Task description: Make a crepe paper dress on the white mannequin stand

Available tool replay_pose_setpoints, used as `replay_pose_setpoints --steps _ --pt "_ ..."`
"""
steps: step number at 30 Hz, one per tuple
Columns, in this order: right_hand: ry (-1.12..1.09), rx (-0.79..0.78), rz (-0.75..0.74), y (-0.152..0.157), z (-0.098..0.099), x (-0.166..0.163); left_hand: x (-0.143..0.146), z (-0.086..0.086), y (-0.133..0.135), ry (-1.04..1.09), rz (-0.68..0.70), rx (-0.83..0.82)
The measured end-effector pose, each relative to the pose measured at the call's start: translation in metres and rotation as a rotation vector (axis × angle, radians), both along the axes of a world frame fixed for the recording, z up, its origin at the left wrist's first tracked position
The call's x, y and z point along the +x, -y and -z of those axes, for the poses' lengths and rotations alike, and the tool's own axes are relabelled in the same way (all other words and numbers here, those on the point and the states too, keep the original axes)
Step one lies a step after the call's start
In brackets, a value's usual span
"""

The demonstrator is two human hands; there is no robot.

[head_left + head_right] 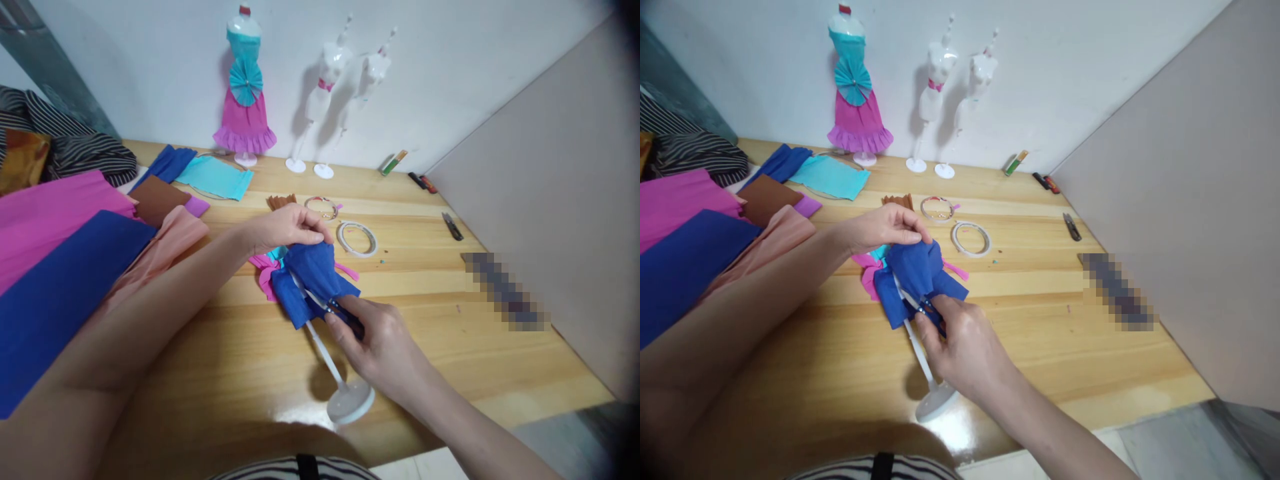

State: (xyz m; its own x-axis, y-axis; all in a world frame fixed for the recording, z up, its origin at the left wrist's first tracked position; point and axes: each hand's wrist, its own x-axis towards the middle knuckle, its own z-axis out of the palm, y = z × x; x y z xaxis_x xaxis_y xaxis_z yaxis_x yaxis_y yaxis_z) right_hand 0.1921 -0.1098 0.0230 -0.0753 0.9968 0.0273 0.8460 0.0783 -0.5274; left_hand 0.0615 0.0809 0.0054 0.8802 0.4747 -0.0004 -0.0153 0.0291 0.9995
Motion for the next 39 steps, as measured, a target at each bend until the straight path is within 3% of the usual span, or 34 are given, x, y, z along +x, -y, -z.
replay_pose_setpoints --steps 11,22,39 --pt "0.033 -0.052 -0.008 -0.006 -0.001 -0.003 0.000 0.002 0.000 0.017 -0.011 -0.029" --pt "-0.060 -0.078 0.015 0.007 -0.004 0.003 0.000 -0.001 0.000 -0.013 -0.020 0.004" --pt "-0.170 -0.127 0.018 0.001 0.005 0.004 0.000 0.000 -0.001 0.005 -0.020 0.026"
